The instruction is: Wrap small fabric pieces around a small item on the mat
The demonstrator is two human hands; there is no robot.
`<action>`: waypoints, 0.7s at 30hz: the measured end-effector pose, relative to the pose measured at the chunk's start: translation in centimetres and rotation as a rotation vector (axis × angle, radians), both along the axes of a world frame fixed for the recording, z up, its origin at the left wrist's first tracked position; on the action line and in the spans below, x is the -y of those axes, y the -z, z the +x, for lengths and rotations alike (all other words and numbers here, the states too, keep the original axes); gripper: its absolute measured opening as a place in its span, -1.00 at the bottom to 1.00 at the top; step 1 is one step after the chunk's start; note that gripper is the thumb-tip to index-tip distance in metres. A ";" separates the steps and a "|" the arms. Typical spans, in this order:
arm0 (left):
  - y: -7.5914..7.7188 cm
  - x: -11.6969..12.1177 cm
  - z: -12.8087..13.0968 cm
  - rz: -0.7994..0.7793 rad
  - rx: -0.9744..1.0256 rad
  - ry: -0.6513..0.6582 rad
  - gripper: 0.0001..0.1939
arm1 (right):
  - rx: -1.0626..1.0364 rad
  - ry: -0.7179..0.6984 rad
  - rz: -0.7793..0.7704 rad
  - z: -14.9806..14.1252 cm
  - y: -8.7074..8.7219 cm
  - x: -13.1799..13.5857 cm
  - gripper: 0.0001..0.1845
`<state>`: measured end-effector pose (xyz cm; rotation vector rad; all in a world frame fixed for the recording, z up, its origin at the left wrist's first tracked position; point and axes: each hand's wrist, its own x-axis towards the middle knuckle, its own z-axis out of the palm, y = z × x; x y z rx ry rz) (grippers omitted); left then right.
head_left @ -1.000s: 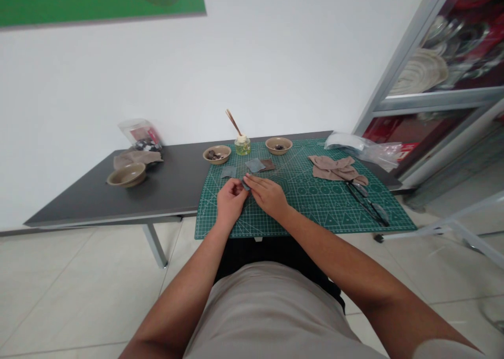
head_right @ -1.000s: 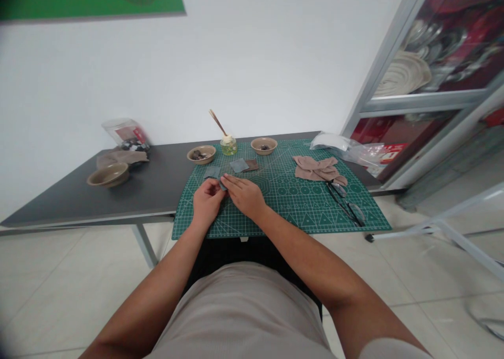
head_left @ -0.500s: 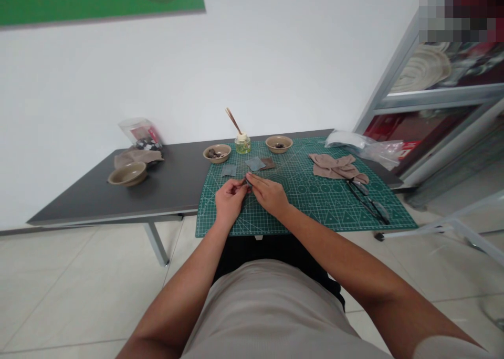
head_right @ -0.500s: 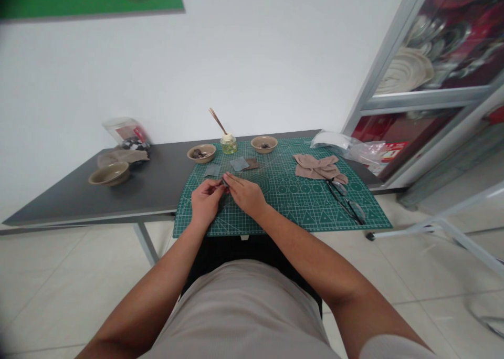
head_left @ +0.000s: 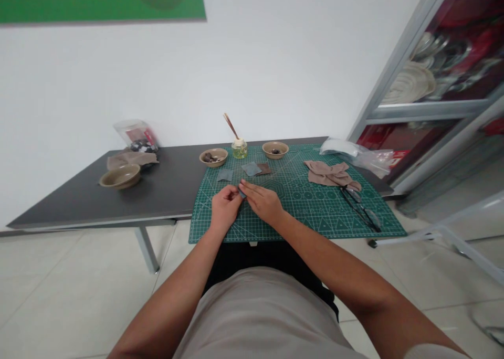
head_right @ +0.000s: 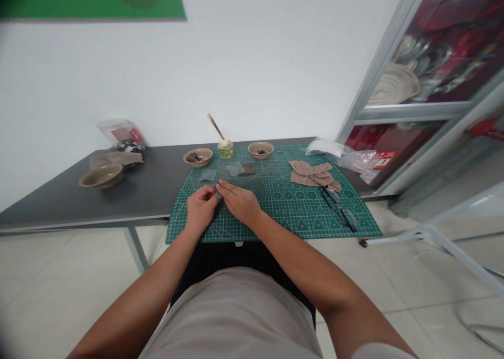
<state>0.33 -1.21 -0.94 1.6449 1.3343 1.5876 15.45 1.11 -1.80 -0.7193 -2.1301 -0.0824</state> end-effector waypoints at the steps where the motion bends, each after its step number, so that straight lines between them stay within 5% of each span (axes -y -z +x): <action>1: 0.1 0.0 0.0 -0.002 0.009 -0.001 -0.90 | -0.014 0.008 -0.004 0.0 0.0 0.0 -0.56; 7: 0.5 -0.2 0.0 -0.027 0.124 0.001 -0.87 | -0.051 0.073 -0.025 -0.2 -0.4 -0.3 -0.58; 21: -0.3 0.2 0.4 -0.024 -0.050 -0.064 -0.92 | -0.043 -0.023 0.062 0.0 -0.1 -0.7 -0.60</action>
